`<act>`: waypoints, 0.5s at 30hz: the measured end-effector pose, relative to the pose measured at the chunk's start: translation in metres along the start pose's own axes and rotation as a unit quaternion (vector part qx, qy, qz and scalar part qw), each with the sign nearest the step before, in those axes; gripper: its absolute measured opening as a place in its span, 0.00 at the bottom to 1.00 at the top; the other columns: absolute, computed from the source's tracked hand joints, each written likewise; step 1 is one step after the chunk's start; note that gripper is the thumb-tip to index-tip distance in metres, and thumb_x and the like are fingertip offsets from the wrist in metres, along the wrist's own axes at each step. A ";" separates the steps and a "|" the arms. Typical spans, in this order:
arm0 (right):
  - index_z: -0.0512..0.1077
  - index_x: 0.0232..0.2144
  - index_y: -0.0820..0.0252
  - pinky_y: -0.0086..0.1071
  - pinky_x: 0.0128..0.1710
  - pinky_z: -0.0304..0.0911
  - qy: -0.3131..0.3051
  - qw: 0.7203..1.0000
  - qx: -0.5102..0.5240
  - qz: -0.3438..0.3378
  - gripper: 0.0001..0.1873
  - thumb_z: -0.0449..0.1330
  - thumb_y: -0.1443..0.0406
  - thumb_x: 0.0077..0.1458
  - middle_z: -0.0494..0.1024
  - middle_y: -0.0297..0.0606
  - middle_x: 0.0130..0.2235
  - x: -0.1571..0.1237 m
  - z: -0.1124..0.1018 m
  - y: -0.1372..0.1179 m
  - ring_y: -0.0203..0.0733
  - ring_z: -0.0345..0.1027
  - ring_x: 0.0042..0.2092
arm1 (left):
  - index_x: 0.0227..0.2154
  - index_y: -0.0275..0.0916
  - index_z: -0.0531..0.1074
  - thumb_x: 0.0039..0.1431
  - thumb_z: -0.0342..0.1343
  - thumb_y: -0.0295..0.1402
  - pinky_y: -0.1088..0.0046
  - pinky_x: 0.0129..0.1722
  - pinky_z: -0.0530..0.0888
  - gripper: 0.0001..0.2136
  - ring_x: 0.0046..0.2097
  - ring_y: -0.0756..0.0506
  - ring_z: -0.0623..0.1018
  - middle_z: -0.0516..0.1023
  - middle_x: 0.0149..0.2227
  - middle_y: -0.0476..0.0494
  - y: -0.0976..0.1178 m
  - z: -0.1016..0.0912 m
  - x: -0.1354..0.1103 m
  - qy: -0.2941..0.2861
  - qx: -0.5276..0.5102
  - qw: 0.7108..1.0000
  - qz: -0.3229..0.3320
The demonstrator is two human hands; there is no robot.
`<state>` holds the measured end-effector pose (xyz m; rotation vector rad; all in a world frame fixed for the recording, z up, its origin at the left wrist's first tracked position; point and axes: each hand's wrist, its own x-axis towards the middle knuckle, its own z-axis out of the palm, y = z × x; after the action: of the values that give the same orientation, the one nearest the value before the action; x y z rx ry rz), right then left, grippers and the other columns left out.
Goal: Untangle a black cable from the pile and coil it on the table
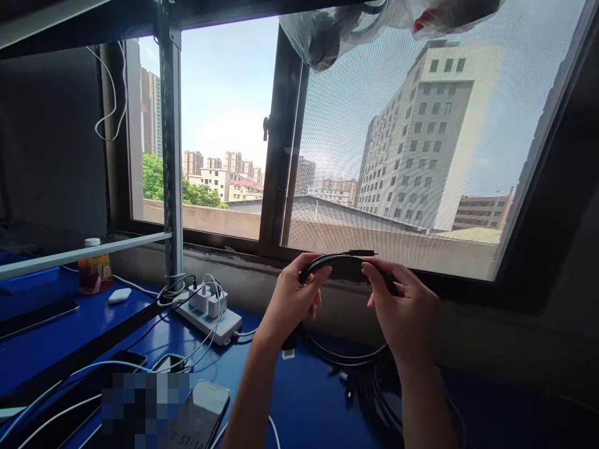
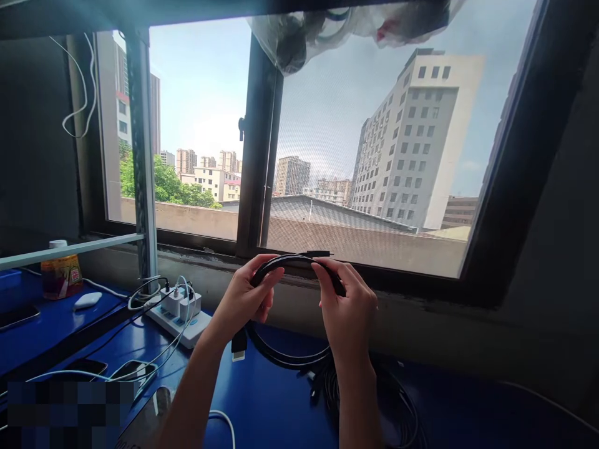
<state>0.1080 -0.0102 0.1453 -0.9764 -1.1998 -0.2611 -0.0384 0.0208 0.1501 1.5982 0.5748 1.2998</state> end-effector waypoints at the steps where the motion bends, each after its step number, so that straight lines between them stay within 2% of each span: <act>1: 0.79 0.29 0.59 0.28 0.20 0.57 0.002 1.000 -0.005 0.008 0.21 0.60 0.47 0.53 0.76 0.35 0.26 0.000 0.000 0.001 0.30 0.60 0.16 | 0.43 0.37 0.68 0.49 0.59 0.49 0.82 0.11 0.58 0.24 0.12 0.55 0.60 0.63 0.13 0.60 0.001 0.001 0.000 0.000 0.000 1.000 0.002; 4: 0.78 0.29 0.60 0.28 0.20 0.56 0.007 1.000 -0.008 0.023 0.23 0.60 0.46 0.52 0.75 0.35 0.24 0.000 -0.001 0.001 0.31 0.60 0.16 | 0.46 0.36 0.69 0.51 0.56 0.52 0.82 0.11 0.57 0.26 0.12 0.56 0.59 0.63 0.13 0.60 0.004 0.004 -0.001 -0.004 -0.002 1.000 0.009; 7: 0.77 0.29 0.60 0.28 0.18 0.55 0.013 0.999 0.012 0.033 0.22 0.61 0.46 0.51 0.74 0.35 0.25 0.000 -0.001 -0.002 0.30 0.58 0.16 | 0.44 0.35 0.72 0.50 0.53 0.57 0.81 0.10 0.55 0.30 0.12 0.55 0.59 0.62 0.13 0.59 0.006 0.006 -0.001 -0.002 -0.012 1.000 0.014; 10: 0.78 0.28 0.59 0.29 0.19 0.59 0.062 0.998 0.006 0.010 0.23 0.63 0.45 0.49 0.75 0.38 0.32 0.000 0.001 -0.004 0.31 0.60 0.20 | 0.40 0.34 0.74 0.47 0.54 0.59 0.81 0.09 0.53 0.31 0.12 0.56 0.57 0.60 0.11 0.59 0.009 0.007 -0.001 0.015 -0.020 1.000 0.014; 12: 0.79 0.33 0.58 0.31 0.23 0.63 0.106 0.994 -0.021 -0.013 0.26 0.63 0.42 0.47 0.75 0.42 0.38 0.000 0.002 -0.005 0.33 0.62 0.25 | 0.38 0.34 0.75 0.45 0.56 0.59 0.81 0.09 0.52 0.31 0.11 0.56 0.56 0.57 0.11 0.59 0.011 0.006 -0.002 0.028 -0.027 0.999 0.014; 13: 0.79 0.35 0.58 0.31 0.24 0.65 0.117 0.993 -0.030 -0.020 0.28 0.63 0.41 0.46 0.74 0.44 0.41 -0.001 0.003 -0.005 0.35 0.64 0.27 | 0.38 0.34 0.76 0.44 0.57 0.59 0.81 0.09 0.51 0.31 0.11 0.56 0.56 0.56 0.10 0.60 0.011 0.005 -0.002 0.032 -0.031 0.999 0.014; 15: 0.79 0.39 0.58 0.32 0.27 0.67 0.099 0.994 -0.031 -0.022 0.29 0.61 0.41 0.48 0.74 0.45 0.43 -0.001 0.005 -0.004 0.37 0.66 0.30 | 0.37 0.34 0.76 0.44 0.59 0.59 0.81 0.09 0.50 0.30 0.11 0.56 0.55 0.54 0.10 0.61 0.012 0.002 -0.003 0.037 -0.038 0.999 0.012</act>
<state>0.1022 -0.0092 0.1464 -0.9556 -1.0367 -0.4235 -0.0399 0.0124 0.1593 1.5046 0.5461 1.3873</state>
